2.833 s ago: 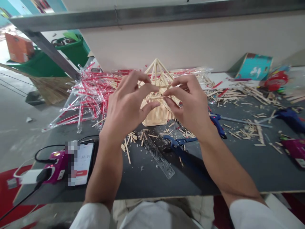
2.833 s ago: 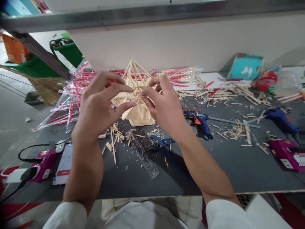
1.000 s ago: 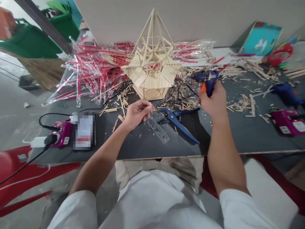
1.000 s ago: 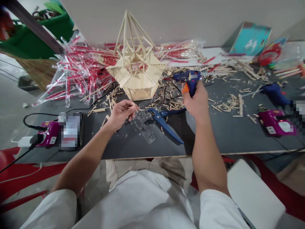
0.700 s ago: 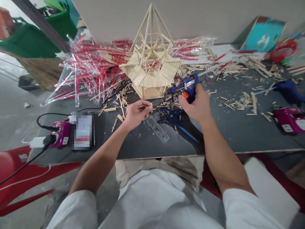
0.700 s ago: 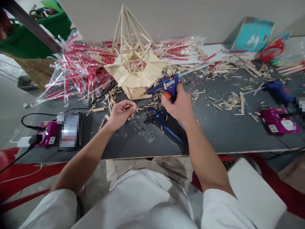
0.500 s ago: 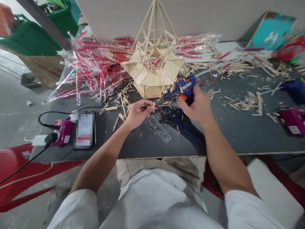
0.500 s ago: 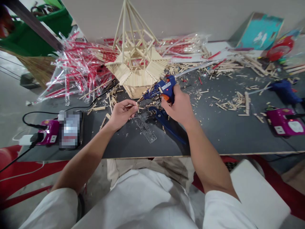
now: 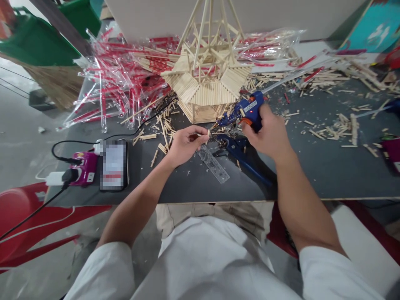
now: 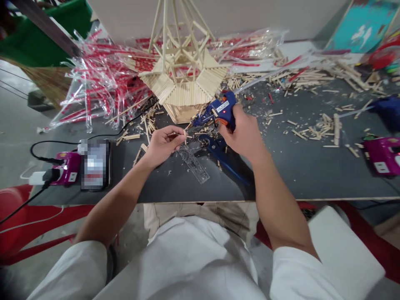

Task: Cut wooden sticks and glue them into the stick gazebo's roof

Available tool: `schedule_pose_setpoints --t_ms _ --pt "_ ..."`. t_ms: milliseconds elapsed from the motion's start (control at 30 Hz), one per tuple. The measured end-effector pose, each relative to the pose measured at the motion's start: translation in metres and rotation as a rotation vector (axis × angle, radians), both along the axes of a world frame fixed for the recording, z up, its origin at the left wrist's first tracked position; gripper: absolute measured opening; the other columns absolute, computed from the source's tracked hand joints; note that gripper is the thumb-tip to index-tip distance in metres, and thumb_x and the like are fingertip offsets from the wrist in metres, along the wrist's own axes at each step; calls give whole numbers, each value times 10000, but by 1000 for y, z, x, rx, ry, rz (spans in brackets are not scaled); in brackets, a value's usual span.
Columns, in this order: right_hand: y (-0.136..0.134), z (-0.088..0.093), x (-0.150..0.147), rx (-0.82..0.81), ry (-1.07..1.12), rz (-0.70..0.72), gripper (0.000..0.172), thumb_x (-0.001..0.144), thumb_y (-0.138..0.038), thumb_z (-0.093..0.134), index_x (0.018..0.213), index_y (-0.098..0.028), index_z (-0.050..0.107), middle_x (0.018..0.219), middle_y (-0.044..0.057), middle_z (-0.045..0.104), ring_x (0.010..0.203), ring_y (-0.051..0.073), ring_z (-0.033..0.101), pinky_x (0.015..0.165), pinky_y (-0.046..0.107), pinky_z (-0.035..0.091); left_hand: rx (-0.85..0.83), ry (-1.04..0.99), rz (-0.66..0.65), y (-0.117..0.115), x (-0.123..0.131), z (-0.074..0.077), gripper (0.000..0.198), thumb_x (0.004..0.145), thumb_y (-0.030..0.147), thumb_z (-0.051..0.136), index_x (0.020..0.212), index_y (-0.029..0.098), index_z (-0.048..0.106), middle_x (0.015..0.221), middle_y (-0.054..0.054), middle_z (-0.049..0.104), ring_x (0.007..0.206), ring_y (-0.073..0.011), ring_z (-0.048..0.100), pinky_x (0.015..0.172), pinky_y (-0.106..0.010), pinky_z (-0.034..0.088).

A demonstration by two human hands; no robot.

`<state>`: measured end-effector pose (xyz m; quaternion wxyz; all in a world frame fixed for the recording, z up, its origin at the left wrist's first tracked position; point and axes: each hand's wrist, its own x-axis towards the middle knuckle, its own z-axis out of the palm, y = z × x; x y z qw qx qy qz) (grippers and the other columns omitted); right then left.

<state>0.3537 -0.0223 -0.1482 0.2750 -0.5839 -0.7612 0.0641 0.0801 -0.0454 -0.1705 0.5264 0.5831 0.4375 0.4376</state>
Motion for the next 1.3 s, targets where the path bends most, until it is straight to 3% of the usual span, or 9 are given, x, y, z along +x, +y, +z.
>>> schedule_pose_setpoints --t_ms 533,700,867,1067,1300 --pt "3 -5 7 -12 -2 14 333 917 -550 599 1064 -257 538 688 36 562 620 263 590 656 404 464 -17 -36 -38 -2 0 2 199 873 336 791 915 159 708 738 -8 618 534 -53 516 493 -187 415" --pt "2 -3 10 3 16 -48 395 891 -576 631 1100 -252 547 729 43 588 654 275 611 704 436 494 -50 -200 -6 -1 -2 6 309 864 444 821 915 169 689 699 24 558 505 -40 477 449 -175 379" --pt "-2 0 3 36 72 -57 565 792 -681 721 1114 -251 546 841 75 654 760 308 651 733 455 517 -233 -413 31 3 -7 9 346 820 443 867 912 171 675 731 44 494 514 -21 448 414 -155 319" --pt "-6 -3 -11 38 50 -4 428 863 -534 658 1154 -233 570 797 71 656 684 277 643 681 416 503 -427 -525 81 5 -8 13 288 829 361 855 835 148 661 702 47 453 522 -17 404 402 -143 307" --pt "-6 -5 -12 -19 55 7 349 888 -504 628 1129 -257 572 635 21 577 519 236 551 591 398 459 -452 -552 80 2 -7 18 244 885 321 796 803 148 645 739 33 494 502 -8 348 398 -159 285"
